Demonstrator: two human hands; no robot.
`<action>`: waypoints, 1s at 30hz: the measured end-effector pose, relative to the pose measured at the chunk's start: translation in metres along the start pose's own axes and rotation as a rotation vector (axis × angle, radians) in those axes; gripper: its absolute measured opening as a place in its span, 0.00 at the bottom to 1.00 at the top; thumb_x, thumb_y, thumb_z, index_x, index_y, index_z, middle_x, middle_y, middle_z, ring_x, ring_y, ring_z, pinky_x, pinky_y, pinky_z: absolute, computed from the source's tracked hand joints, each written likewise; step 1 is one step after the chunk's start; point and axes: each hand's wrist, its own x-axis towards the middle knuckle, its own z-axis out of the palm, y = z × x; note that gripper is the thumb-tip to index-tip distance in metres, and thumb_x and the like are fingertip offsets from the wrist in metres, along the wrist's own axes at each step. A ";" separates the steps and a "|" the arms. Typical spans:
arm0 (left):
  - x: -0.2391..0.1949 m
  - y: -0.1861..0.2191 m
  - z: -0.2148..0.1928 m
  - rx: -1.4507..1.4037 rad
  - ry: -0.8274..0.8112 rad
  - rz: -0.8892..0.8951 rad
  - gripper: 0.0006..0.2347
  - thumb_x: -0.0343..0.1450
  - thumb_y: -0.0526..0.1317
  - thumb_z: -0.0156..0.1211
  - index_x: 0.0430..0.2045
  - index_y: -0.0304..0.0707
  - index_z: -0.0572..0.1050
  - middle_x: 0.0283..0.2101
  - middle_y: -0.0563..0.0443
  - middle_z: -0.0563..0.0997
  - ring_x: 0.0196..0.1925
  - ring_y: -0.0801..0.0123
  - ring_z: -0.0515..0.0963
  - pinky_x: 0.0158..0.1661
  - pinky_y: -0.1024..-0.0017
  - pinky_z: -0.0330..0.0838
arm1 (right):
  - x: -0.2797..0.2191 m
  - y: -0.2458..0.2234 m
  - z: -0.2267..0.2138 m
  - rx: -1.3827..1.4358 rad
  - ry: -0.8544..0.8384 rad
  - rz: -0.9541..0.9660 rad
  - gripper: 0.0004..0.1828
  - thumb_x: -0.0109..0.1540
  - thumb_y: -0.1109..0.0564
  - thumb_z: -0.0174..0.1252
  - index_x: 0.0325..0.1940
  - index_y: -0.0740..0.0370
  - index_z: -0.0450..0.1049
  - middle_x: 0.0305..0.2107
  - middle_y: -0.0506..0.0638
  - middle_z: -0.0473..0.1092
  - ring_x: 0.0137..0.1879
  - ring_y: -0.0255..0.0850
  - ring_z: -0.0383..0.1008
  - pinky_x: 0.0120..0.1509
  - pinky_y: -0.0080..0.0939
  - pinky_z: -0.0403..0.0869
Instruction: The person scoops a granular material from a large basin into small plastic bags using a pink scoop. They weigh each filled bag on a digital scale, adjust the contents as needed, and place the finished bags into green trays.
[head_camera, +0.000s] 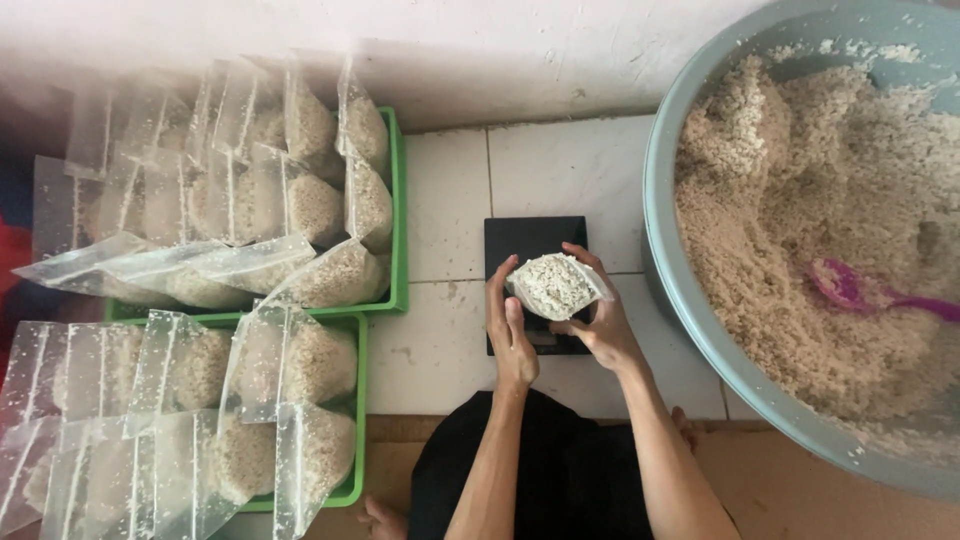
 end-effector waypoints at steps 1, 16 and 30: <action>-0.001 0.000 0.001 0.001 -0.003 -0.005 0.23 0.78 0.52 0.30 0.60 0.36 0.65 0.59 0.42 0.70 0.65 0.55 0.66 0.65 0.58 0.55 | -0.001 -0.004 0.001 0.001 0.003 0.005 0.56 0.40 0.65 0.76 0.70 0.54 0.61 0.49 0.51 0.71 0.57 0.39 0.68 0.66 0.45 0.66; 0.000 -0.004 0.005 0.098 -0.032 -0.094 0.23 0.78 0.50 0.35 0.60 0.31 0.63 0.57 0.35 0.68 0.62 0.43 0.68 0.62 0.51 0.59 | -0.007 0.048 -0.001 0.004 0.081 0.077 0.41 0.54 0.74 0.60 0.71 0.62 0.59 0.64 0.60 0.60 0.71 0.53 0.55 0.72 0.57 0.56; -0.005 0.007 0.007 0.215 -0.151 -0.058 0.30 0.76 0.58 0.32 0.66 0.34 0.57 0.61 0.34 0.60 0.65 0.38 0.63 0.63 0.49 0.59 | -0.004 0.066 0.009 0.349 0.016 -0.104 0.63 0.35 0.66 0.49 0.77 0.63 0.40 0.72 0.57 0.45 0.76 0.47 0.41 0.78 0.51 0.39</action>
